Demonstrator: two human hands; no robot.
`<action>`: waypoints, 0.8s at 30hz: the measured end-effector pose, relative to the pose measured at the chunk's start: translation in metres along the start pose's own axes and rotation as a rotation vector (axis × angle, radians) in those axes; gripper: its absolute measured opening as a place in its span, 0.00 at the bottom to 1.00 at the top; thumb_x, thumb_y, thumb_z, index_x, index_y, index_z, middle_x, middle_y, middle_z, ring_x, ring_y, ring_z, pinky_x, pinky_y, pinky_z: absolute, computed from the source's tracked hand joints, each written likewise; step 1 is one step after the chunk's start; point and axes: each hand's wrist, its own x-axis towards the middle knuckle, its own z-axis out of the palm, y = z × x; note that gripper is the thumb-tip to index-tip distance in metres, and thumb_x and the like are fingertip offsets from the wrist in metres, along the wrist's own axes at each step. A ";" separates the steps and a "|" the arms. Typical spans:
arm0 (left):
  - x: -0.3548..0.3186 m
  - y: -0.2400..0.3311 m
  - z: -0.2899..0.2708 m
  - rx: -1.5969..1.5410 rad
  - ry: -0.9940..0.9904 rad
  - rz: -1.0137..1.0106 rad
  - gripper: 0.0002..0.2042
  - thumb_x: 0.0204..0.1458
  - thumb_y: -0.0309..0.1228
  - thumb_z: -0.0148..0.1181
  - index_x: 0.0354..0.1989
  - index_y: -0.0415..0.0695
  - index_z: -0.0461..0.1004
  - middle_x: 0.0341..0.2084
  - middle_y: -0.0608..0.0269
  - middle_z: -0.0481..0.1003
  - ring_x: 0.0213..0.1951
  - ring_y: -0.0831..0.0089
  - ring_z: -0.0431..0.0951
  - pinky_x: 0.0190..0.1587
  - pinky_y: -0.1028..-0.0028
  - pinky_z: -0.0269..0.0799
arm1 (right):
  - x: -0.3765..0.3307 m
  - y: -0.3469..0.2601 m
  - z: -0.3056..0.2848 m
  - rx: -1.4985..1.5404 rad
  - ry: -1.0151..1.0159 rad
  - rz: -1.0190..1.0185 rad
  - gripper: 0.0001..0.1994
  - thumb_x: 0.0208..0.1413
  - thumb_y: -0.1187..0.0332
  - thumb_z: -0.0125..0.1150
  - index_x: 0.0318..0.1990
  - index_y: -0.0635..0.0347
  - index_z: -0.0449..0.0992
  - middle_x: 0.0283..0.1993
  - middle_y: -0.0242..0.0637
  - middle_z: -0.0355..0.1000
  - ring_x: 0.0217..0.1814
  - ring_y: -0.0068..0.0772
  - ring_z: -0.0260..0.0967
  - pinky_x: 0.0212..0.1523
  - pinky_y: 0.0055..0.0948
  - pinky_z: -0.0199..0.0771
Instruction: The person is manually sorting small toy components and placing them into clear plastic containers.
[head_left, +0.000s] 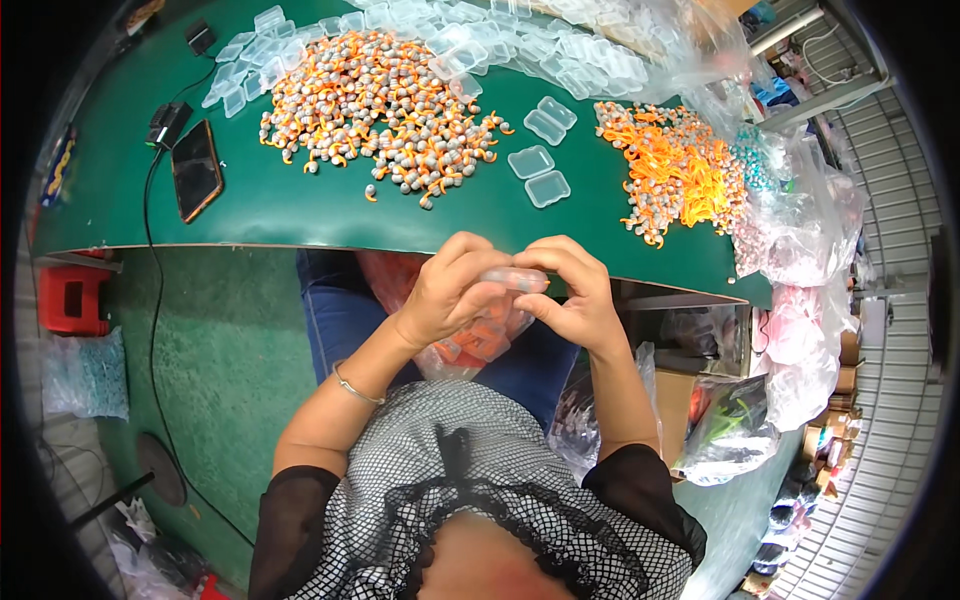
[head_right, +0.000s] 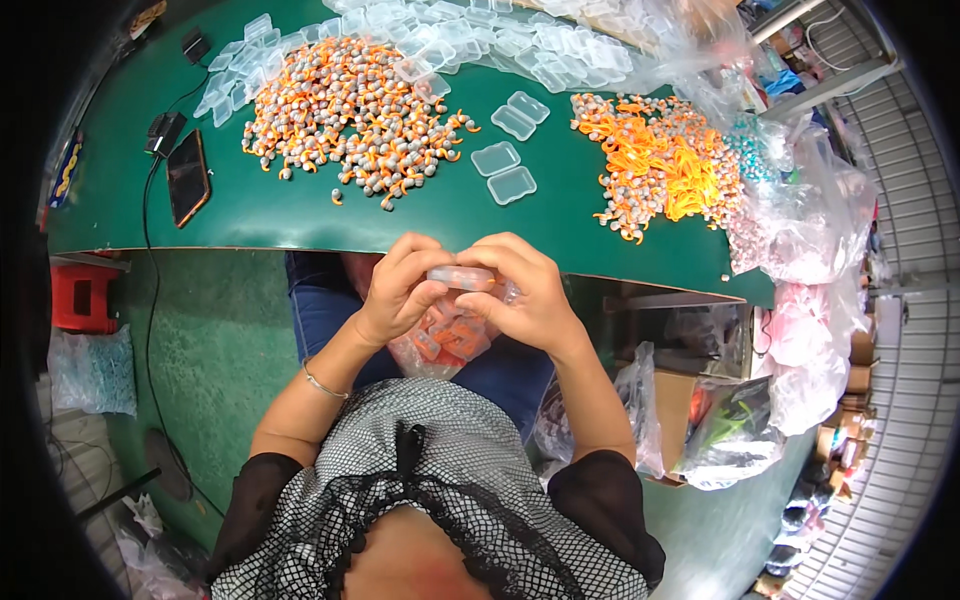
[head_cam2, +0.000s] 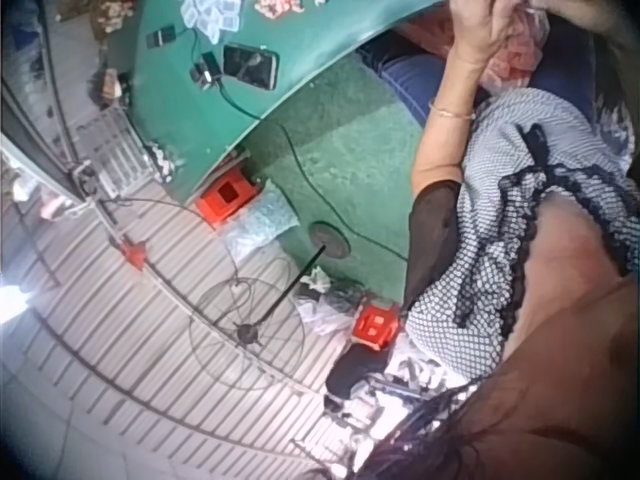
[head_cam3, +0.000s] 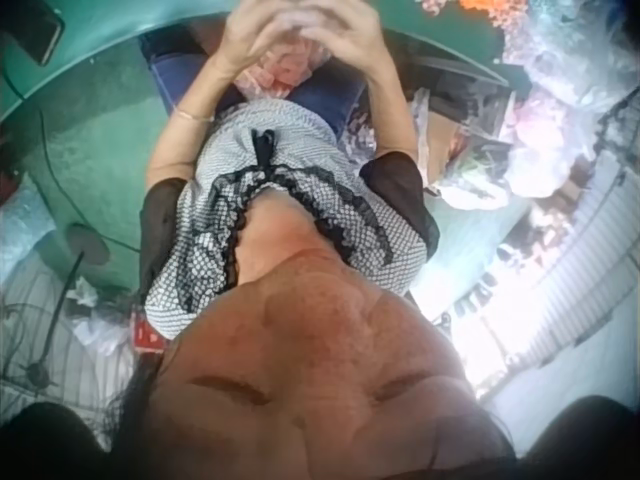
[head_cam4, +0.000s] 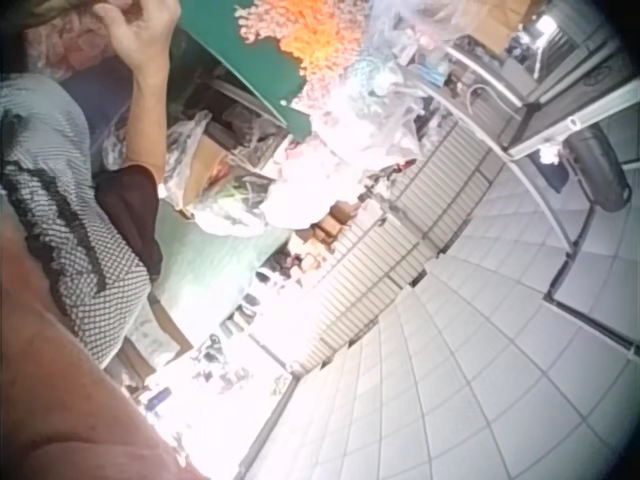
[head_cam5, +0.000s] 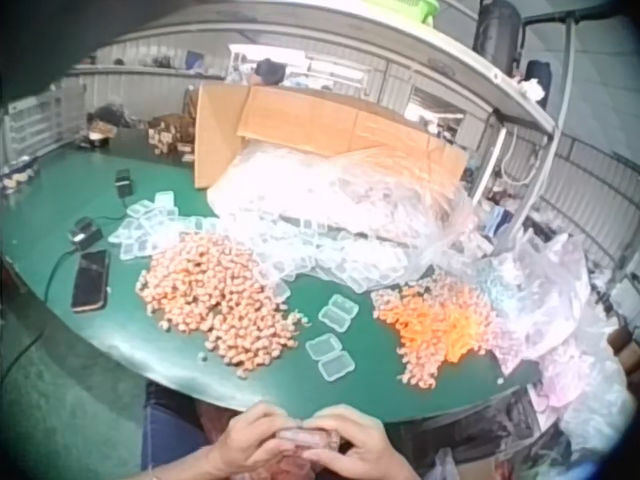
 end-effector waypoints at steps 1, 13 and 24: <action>-0.002 -0.003 0.001 -0.048 0.008 -0.015 0.15 0.60 0.37 0.61 0.47 0.37 0.77 0.38 0.56 0.74 0.40 0.66 0.76 0.42 0.71 0.73 | 0.000 -0.001 0.001 -0.008 0.017 -0.016 0.18 0.43 0.74 0.74 0.44 0.65 0.78 0.43 0.42 0.76 0.44 0.38 0.75 0.44 0.32 0.76; 0.011 0.006 0.009 -0.861 0.012 -0.455 0.17 0.61 0.28 0.60 0.57 0.38 0.70 0.52 0.59 0.73 0.54 0.71 0.74 0.56 0.71 0.73 | -0.003 0.003 0.006 -0.023 0.196 0.092 0.18 0.47 0.73 0.72 0.47 0.65 0.77 0.48 0.45 0.74 0.49 0.38 0.74 0.48 0.32 0.75; 0.018 0.007 0.023 -0.739 0.113 -0.504 0.24 0.60 0.22 0.59 0.64 0.34 0.64 0.53 0.57 0.74 0.51 0.75 0.76 0.55 0.74 0.74 | 0.001 0.011 0.019 -0.008 0.235 0.261 0.11 0.62 0.72 0.58 0.49 0.65 0.75 0.46 0.42 0.71 0.46 0.34 0.72 0.47 0.29 0.74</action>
